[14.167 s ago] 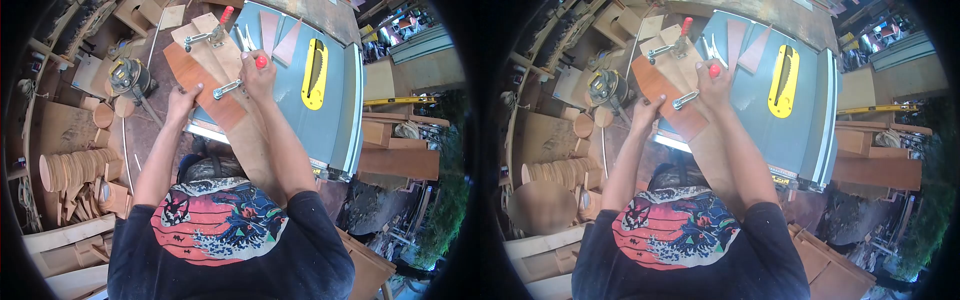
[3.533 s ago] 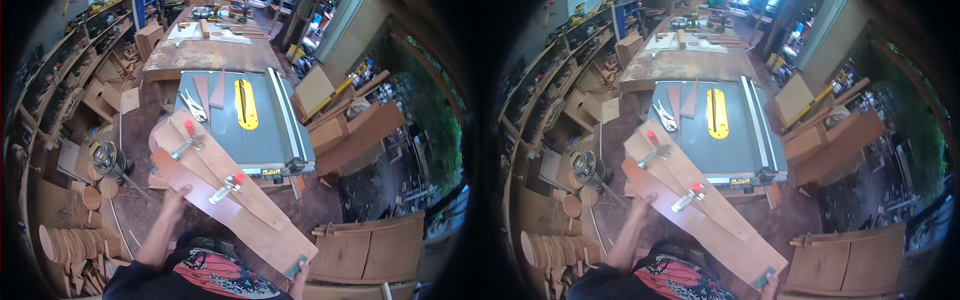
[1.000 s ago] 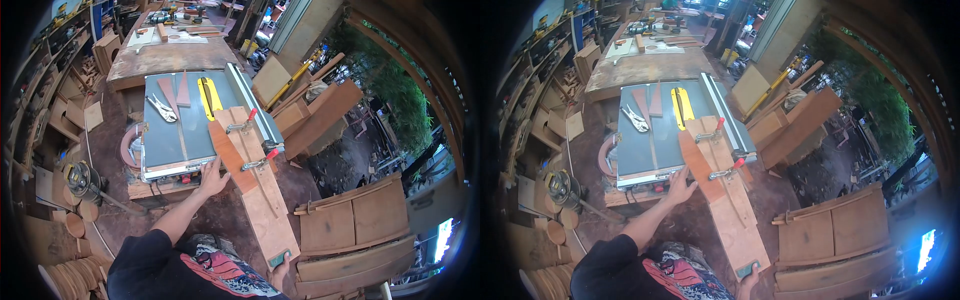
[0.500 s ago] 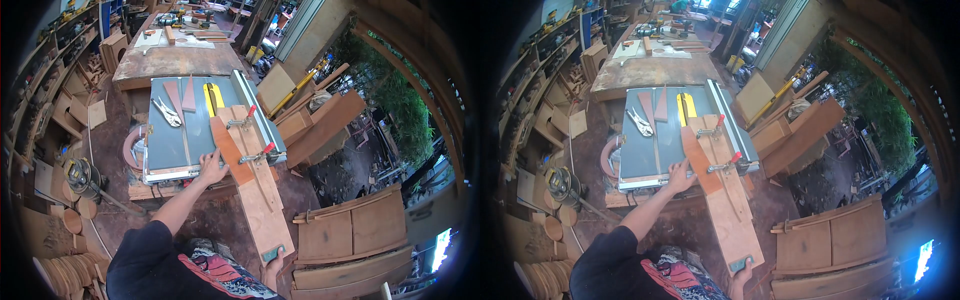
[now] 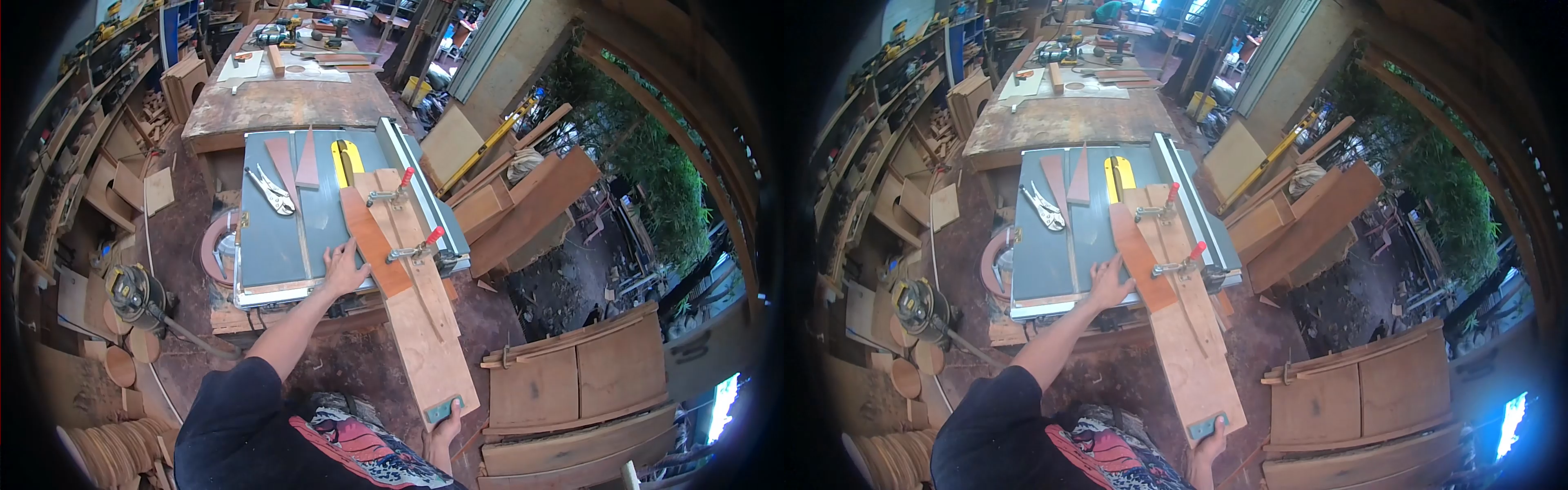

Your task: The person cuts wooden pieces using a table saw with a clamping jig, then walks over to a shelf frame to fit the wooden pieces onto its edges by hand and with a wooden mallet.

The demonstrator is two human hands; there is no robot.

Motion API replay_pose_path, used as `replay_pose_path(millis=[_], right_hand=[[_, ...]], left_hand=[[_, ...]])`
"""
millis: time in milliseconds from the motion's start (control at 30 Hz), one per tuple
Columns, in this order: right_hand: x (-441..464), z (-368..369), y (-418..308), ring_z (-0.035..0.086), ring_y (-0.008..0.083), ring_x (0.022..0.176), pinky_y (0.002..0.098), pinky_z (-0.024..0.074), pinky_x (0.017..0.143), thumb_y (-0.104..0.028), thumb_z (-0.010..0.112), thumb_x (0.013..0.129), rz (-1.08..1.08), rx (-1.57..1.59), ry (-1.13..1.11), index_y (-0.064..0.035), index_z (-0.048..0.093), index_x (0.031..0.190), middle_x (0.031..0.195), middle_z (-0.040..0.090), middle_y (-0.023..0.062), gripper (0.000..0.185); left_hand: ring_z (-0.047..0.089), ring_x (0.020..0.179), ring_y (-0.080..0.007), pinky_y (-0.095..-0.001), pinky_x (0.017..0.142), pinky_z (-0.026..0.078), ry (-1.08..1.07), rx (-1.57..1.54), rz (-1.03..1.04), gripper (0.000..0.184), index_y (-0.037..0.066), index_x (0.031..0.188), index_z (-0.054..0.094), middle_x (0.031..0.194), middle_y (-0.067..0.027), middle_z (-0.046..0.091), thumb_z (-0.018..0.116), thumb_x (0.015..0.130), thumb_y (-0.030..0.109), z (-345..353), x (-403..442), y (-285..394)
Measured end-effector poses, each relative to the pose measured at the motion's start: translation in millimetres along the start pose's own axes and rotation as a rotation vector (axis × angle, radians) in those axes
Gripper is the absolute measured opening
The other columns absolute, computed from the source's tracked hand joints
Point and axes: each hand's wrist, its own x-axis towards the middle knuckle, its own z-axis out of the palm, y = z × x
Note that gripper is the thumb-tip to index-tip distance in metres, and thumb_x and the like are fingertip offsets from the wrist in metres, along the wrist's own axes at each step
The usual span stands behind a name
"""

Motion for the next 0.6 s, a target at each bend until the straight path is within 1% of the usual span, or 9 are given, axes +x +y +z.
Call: replay_pose_path(millis=[300,400,500,600], right_hand=[[6,18,7,0.063,0.0279,0.111,0.0417,0.0518,0.095,-0.026,0.07,0.092,-0.031,-0.033,0.026,0.0078,0.053,0.133,0.124,0.062,0.0153,0.056],[14,20,13,0.063,0.0287,0.112,0.043,0.0509,0.098,-0.029,0.071,0.092,-0.018,-0.049,0.014,0.0003,0.052,0.136,0.124,0.062,0.0122,0.056],[14,30,15,0.063,0.0282,0.111,0.0426,0.0513,0.097,-0.028,0.072,0.092,-0.019,-0.056,0.038,0.0014,0.053,0.135,0.123,0.063,0.0124,0.055],[12,47,17,0.065,0.0267,0.105,0.0403,0.0538,0.091,-0.024,0.071,0.092,-0.059,-0.05,0.059,0.0087,0.055,0.131,0.12,0.064,0.0149,0.053]], left_hand=[[0.037,0.142,-0.0406,-0.0611,0.119,0.009,-0.005,-0.043,-0.004,0.087,-0.003,0.153,0.025,0.146,-0.0254,0.048,0.067,0.085,0.032,-2,18,-8],[0.036,0.142,-0.04,-0.0613,0.119,0.009,-0.011,-0.059,-0.017,0.087,-0.002,0.154,0.024,0.147,-0.0253,0.046,0.065,0.084,0.03,0,29,-15],[0.035,0.144,-0.0393,-0.061,0.12,0.009,-0.002,-0.063,-0.02,0.089,-0.002,0.154,0.021,0.149,-0.0257,0.045,0.065,0.083,0.029,1,35,-20],[0.033,0.145,-0.0389,-0.0604,0.12,0.008,-0.008,-0.052,-0.018,0.091,-0.005,0.155,0.019,0.151,-0.0261,0.043,0.064,0.083,0.027,3,44,-25]])
